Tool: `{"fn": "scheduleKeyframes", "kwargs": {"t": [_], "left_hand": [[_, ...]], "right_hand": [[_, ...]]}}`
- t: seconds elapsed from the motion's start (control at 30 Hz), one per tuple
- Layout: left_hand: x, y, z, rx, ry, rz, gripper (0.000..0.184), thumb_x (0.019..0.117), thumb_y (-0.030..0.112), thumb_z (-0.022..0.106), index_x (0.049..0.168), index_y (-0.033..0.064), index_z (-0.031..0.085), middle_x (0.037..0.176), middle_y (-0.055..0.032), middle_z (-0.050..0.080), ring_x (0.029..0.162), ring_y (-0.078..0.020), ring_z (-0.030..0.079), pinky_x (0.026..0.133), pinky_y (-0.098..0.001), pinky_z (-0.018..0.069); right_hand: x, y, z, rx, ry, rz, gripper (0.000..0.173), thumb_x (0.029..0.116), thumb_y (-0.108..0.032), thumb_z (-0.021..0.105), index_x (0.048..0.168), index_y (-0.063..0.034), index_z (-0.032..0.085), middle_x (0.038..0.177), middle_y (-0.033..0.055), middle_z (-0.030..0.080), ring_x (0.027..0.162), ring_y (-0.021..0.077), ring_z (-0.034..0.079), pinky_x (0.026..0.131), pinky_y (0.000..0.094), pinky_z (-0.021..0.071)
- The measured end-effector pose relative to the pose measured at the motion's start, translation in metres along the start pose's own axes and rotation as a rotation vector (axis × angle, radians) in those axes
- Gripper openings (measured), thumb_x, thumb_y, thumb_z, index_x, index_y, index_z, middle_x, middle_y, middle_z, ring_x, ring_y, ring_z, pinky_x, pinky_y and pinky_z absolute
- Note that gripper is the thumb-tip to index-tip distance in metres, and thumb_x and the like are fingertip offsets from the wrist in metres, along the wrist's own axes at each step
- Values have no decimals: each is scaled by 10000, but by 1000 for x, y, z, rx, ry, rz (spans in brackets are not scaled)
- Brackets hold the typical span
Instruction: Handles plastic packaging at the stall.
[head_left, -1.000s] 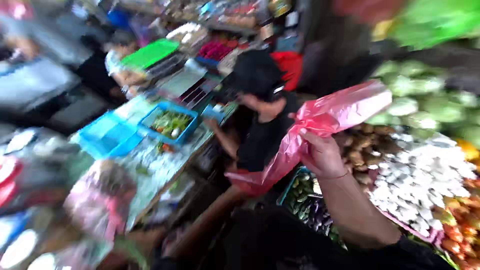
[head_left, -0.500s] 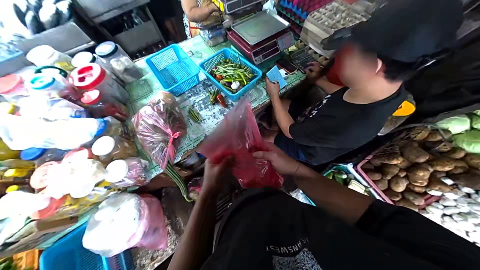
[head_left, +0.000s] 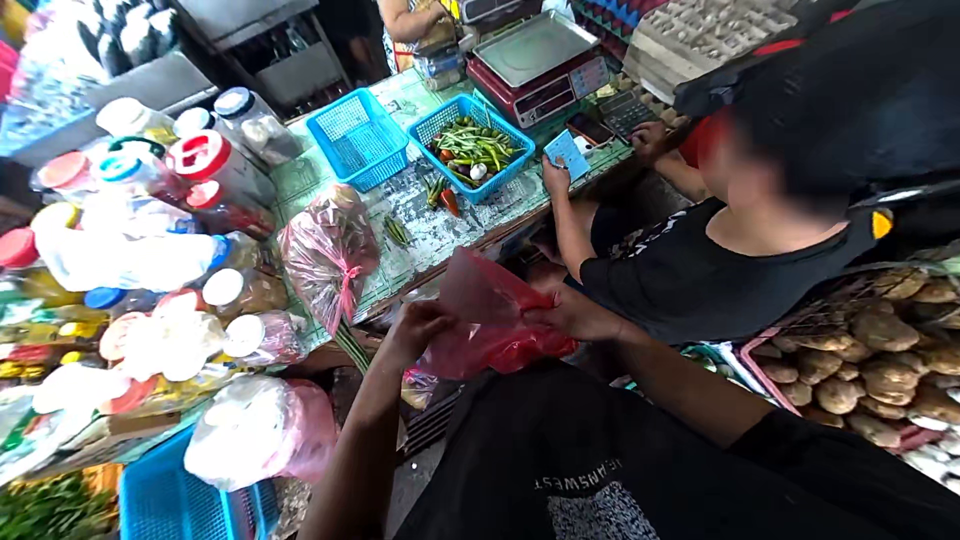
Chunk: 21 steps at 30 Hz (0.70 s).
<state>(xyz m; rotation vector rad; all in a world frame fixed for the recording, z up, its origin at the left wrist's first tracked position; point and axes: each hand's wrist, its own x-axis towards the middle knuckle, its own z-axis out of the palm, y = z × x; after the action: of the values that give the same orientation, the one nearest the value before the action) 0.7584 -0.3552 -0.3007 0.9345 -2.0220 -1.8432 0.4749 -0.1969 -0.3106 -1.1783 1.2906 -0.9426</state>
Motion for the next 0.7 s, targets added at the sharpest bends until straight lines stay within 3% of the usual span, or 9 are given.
{"fn": "scheduleKeyframes", "kwargs": {"t": [0.07,0.13,0.27,0.33,0.4,0.47,0.53,0.63,0.7], "left_hand": [[2,1,6,-86,53,-65,109,965,103,669,885,49,721,801,-7,720,747,-93,684,742,-312,594],[2,-6,9,-124,21,-54,140,991,95,621,966,50,752,886,-6,745,829,-85,698,815,-311,595],[9,-28,10,-265,253,-72,192,966,139,643,792,78,695,709,9,670,648,-77,628,641,-294,554],[16,-33,5,-219,343,-114,188,992,115,621,852,49,727,757,-7,704,688,-81,658,675,-297,574],[29,-36,4,-132,331,-95,98,942,73,684,967,2,748,899,-62,747,836,-129,709,811,-349,605],[48,-34,10,-42,283,-116,186,868,178,793,911,23,702,821,-55,713,764,-145,692,744,-367,598],[62,-37,1,-78,225,-157,227,840,233,809,883,48,684,772,-43,693,715,-148,678,698,-372,586],[49,-48,-54,-545,248,-147,187,885,118,701,1019,-8,667,854,-91,717,756,-175,695,710,-379,604],[24,-60,-100,-838,356,-70,171,883,182,686,1015,81,647,908,-79,724,840,-192,703,769,-409,600]], "right_hand": [[6,12,-12,36,-27,15,135,970,-190,682,1006,-70,733,851,-27,719,760,34,665,741,266,582],[15,25,-17,40,29,72,153,952,-197,699,1028,-67,726,863,2,722,775,66,680,747,298,591],[51,52,-24,-230,421,207,633,882,-372,757,1381,-33,563,1235,189,653,1119,311,653,979,524,544],[66,37,-20,-265,493,206,497,922,-370,709,1277,-36,614,1154,159,673,1046,267,669,938,488,554],[83,12,-6,-122,265,225,337,984,-335,663,1135,-34,686,1003,106,720,894,195,704,822,423,596],[114,0,21,135,-78,243,306,1006,-277,642,1175,-23,656,1028,78,717,906,168,704,796,376,606],[152,-8,50,251,-157,214,227,964,-188,693,1110,-25,630,945,47,692,839,134,681,772,340,593],[205,-12,59,235,-195,139,145,940,-95,700,1065,-26,673,886,33,711,787,102,681,769,314,597],[235,-6,54,106,-293,96,151,926,-36,676,1076,-22,670,901,44,691,796,101,658,765,309,582]]}}
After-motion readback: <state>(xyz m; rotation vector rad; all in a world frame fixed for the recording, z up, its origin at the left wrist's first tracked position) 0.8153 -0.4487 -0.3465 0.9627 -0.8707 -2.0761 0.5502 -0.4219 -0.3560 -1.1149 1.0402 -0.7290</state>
